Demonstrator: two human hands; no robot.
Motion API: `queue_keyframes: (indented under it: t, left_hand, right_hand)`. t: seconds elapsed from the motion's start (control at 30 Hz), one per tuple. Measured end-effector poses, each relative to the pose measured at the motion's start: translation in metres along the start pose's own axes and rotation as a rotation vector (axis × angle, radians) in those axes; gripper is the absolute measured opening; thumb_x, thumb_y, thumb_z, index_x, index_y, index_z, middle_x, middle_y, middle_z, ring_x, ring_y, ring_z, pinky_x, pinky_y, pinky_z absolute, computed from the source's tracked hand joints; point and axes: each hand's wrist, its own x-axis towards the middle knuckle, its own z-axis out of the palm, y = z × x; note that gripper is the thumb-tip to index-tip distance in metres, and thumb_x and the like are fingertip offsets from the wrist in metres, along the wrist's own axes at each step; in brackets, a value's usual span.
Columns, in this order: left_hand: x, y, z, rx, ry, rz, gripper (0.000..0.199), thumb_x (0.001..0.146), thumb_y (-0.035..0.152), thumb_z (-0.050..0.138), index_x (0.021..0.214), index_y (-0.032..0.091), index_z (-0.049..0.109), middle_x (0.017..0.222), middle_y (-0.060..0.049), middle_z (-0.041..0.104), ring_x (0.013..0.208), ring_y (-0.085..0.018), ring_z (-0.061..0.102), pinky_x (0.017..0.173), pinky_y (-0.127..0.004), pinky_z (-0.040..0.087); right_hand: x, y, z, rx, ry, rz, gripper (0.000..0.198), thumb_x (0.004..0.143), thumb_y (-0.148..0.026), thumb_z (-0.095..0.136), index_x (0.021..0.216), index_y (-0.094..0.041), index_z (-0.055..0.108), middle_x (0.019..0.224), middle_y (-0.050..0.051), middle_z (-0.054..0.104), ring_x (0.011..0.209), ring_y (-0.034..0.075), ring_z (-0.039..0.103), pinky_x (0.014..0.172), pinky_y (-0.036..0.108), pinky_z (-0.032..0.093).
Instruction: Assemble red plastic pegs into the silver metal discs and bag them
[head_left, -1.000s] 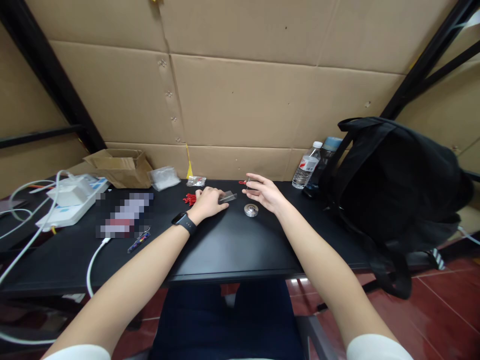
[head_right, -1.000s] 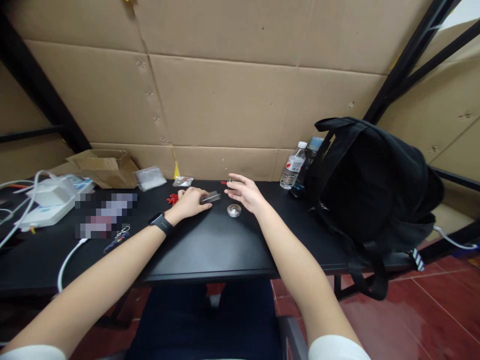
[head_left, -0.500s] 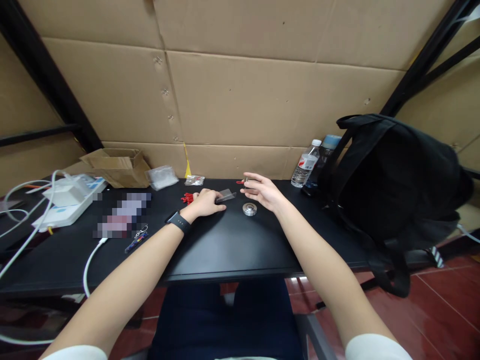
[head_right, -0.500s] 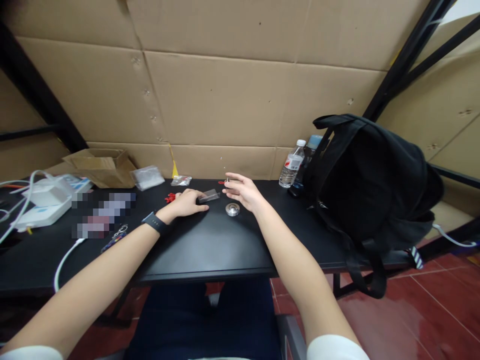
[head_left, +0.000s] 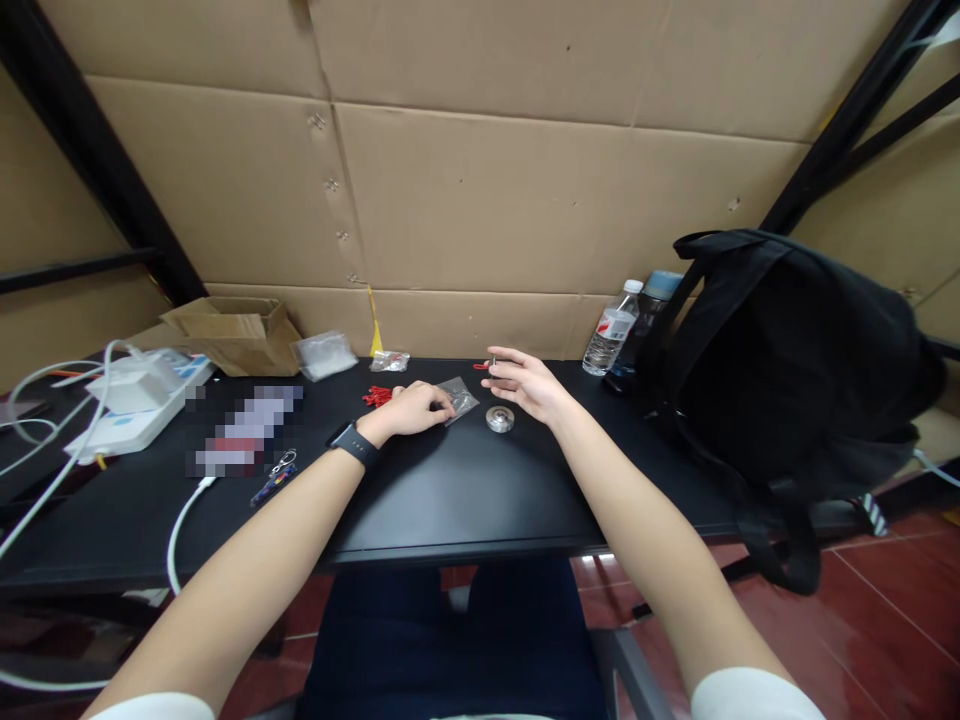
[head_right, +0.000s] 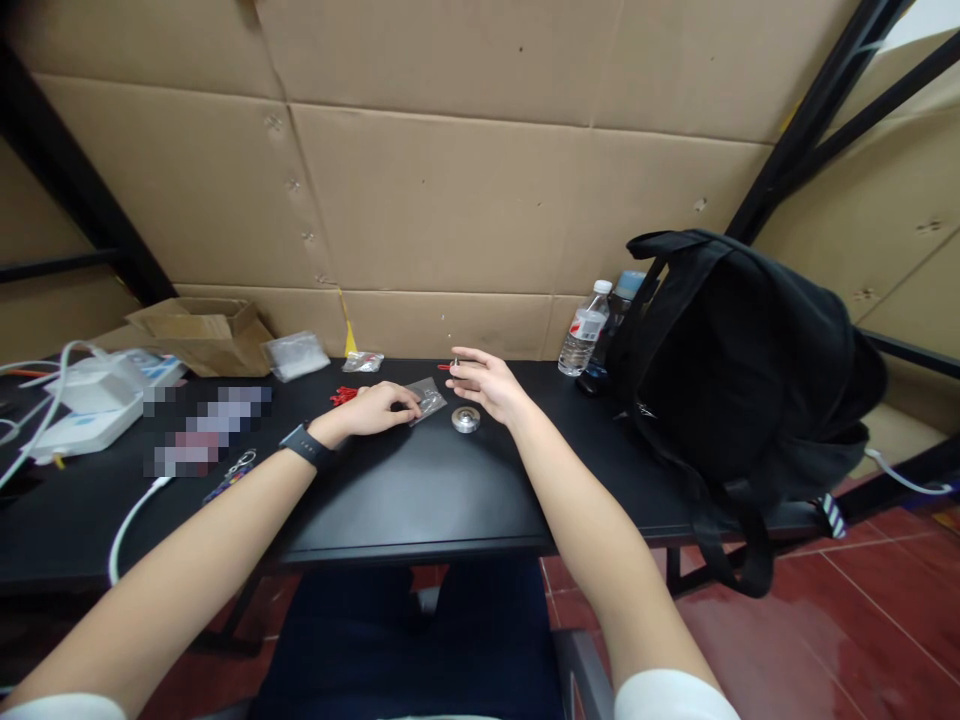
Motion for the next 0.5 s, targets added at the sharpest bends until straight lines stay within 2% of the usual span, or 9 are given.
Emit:
queue_keyframes:
  t: [0.13,0.27,0.37,0.5]
  left_hand:
    - [-0.0015,-0.0037,0.001,0.025,-0.054,0.054,0.045,0.09,0.018,0.048,0.118,0.042,0.074,0.143,0.004,0.062,0.134,-0.029,0.051,0.103,-0.047,0.043]
    - [-0.0031,-0.0029,0.0043,0.07,-0.102,0.037,0.059,0.09,0.015,0.044,0.131,0.052,0.064,0.153,0.007,0.052,0.137,-0.032,0.045,0.107,-0.053,0.038]
    - [-0.0028,0.0001,0.006,0.073,-0.07,-0.003,0.06,0.09,0.019,0.046,0.143,0.048,0.054,0.152,0.002,0.053,0.136,-0.034,0.044,0.107,-0.057,0.036]
    - [-0.0017,0.0031,0.0052,0.073,-0.033,-0.02,0.049,0.093,0.023,0.045,0.137,0.038,0.061,0.145,-0.003,0.06,0.135,-0.032,0.046,0.107,-0.057,0.036]
  right_hand:
    - [-0.0002,-0.0006,0.0002,0.0,0.0,-0.007,0.045,0.076,-0.02,0.083,0.118,-0.028,0.07,0.114,0.006,0.075,0.084,0.017,0.075,0.079,0.031,0.059]
    - [-0.0012,-0.0017,0.0012,-0.01,0.001,-0.001,0.044,0.077,-0.019,0.082,0.118,-0.027,0.07,0.115,0.006,0.075,0.083,0.017,0.075,0.078,0.031,0.059]
    - [-0.0018,-0.0023,0.0019,-0.013,0.002,0.004,0.043,0.077,-0.019,0.082,0.117,-0.027,0.07,0.115,0.006,0.074,0.083,0.016,0.075,0.077,0.03,0.058]
    - [-0.0017,-0.002,0.0023,-0.014,0.008,0.002,0.043,0.076,-0.019,0.082,0.117,-0.028,0.071,0.112,0.005,0.075,0.083,0.017,0.075,0.076,0.03,0.058]
